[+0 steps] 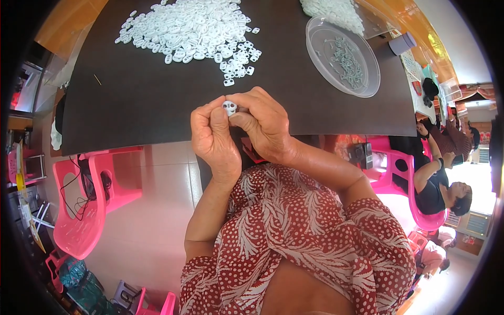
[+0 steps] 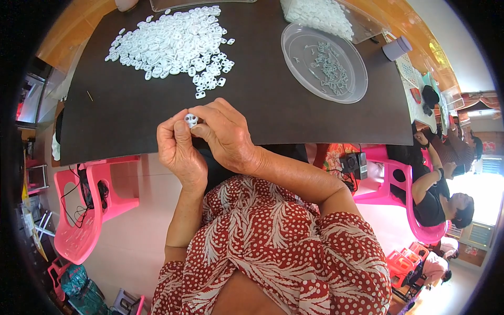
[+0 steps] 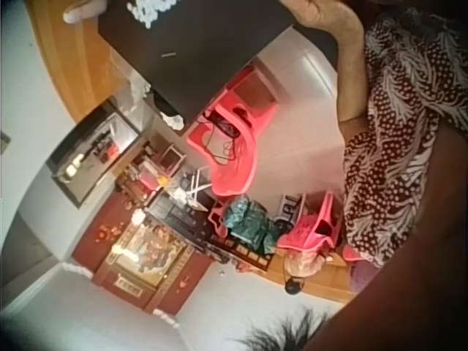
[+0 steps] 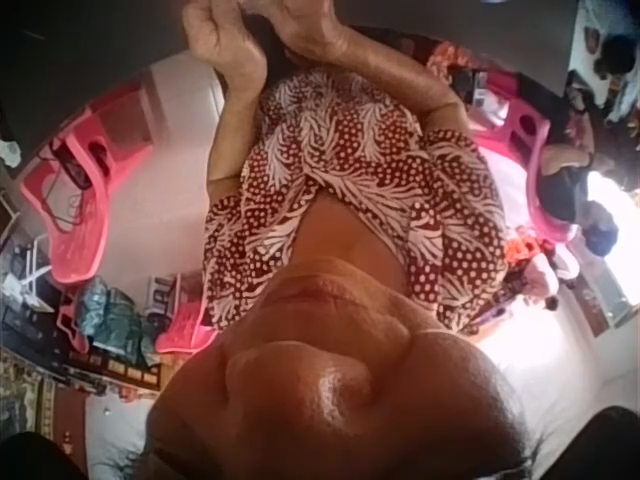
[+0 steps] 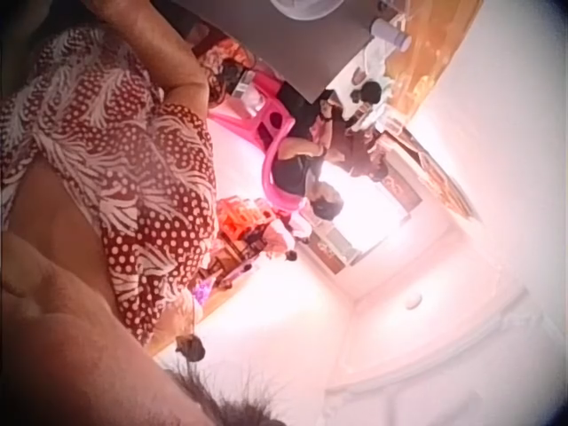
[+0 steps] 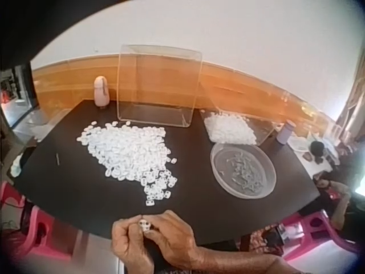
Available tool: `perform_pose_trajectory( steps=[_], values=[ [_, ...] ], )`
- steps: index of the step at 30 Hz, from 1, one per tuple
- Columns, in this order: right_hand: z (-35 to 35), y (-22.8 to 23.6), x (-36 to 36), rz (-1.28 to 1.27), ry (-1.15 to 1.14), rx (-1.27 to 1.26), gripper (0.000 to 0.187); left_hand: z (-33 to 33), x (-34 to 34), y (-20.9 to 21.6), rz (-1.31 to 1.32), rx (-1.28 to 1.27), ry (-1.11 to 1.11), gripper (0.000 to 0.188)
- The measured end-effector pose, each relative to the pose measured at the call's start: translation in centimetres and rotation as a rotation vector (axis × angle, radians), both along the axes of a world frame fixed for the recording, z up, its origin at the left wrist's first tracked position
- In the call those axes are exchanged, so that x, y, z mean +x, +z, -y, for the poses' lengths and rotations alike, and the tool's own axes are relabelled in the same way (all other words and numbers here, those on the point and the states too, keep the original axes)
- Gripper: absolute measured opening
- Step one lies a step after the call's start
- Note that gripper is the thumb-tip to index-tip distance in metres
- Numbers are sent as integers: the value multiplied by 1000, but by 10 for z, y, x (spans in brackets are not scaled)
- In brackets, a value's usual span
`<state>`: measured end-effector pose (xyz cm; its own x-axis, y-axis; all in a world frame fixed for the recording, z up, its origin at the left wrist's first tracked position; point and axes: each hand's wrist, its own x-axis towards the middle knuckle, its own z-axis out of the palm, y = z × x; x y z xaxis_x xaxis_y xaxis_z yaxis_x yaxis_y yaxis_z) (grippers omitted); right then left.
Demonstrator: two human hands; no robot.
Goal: Manually inserting small metal pins into white plastic components as part of an assembly line process.
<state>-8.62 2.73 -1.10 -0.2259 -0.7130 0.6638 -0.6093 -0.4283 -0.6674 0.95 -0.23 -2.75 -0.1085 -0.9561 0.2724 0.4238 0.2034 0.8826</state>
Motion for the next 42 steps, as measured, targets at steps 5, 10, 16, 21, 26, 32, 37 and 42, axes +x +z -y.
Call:
perform_pose_trajectory(
  steps=[5,10,16,21,26,32,37,42],
  values=[
    [3,-4,-1,-25,-4,-56,27,-2,-1,4,-19,7,-1,15],
    [3,-3,0,-69,-37,-78,25,-3,-1,5,-34,55,-31,18],
    [4,-1,-1,-152,-35,-174,23,-5,-2,-3,-12,-22,3,16],
    [4,-3,-1,-226,-43,-212,16,-6,-4,1,54,-88,34,17],
    [6,-5,-6,-203,-39,-217,13,-4,-8,2,94,-98,64,17],
    [1,18,-35,11,-91,135,10,22,-9,20,406,-97,-22,18],
    [12,65,-100,-95,-306,6,15,62,-7,12,984,-817,234,14],
    [41,117,-192,-336,-567,-194,14,68,-14,6,1175,-855,196,17]
  ],
)
